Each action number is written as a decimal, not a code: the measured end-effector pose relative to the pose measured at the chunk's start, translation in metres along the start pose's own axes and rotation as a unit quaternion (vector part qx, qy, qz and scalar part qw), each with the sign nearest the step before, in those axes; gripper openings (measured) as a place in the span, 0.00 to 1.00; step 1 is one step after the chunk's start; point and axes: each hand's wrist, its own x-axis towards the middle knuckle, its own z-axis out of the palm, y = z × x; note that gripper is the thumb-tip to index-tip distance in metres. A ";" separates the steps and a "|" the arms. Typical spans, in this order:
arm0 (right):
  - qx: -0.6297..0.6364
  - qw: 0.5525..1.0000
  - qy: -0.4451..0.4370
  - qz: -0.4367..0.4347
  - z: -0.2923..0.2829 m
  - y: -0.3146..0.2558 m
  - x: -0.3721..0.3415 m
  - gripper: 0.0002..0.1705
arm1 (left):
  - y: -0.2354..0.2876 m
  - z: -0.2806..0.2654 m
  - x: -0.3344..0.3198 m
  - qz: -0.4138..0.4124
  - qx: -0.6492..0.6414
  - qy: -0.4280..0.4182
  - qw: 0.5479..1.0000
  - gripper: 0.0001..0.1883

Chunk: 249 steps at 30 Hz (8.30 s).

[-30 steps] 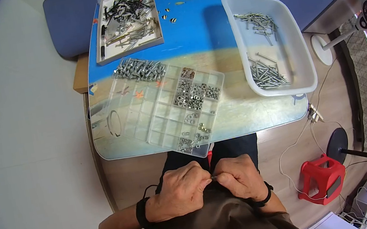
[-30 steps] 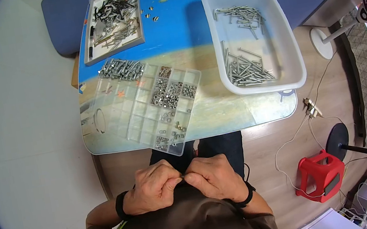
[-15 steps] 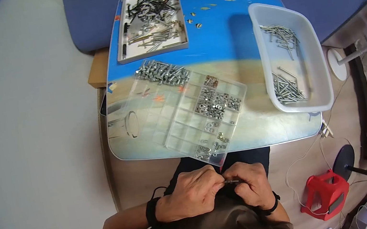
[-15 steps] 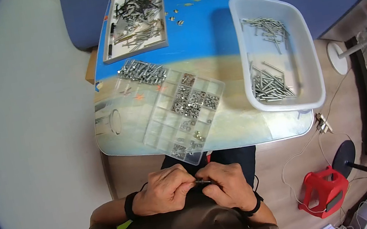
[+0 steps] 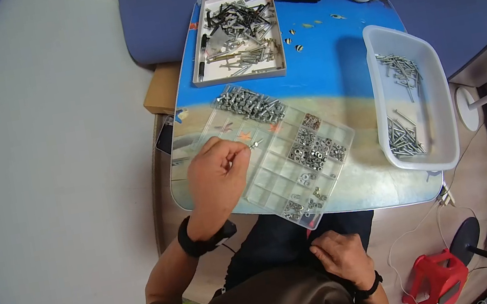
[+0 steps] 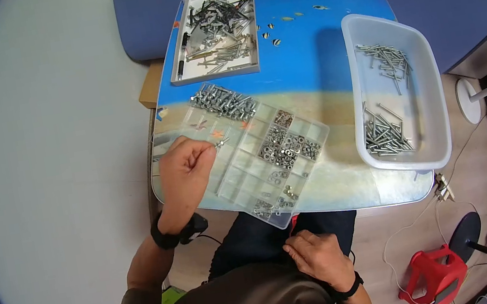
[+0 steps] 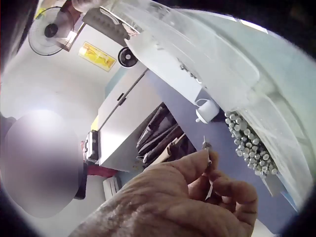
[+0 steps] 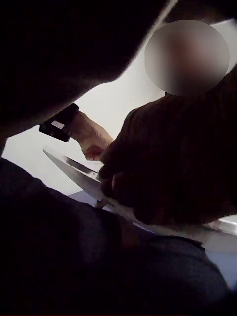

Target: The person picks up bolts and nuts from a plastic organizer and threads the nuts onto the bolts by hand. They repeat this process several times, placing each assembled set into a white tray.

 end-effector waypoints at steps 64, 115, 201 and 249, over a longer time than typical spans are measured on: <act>-0.033 0.998 -0.051 -0.029 0.005 0.029 -0.007 0.07 | -0.025 0.021 0.018 -0.065 0.035 -0.122 0.990 0.03; -0.281 0.916 0.073 0.277 -0.221 0.075 0.104 0.11 | -0.026 0.011 0.023 0.008 0.105 -0.129 0.986 0.03; -0.380 0.916 -0.130 0.003 -0.081 -0.013 0.187 0.04 | -0.035 0.012 -0.046 0.064 -0.341 -0.087 0.934 0.10; -0.321 0.932 -0.147 -0.077 -0.059 -0.030 0.189 0.13 | -0.043 0.018 -0.047 0.118 -0.323 -0.040 0.938 0.05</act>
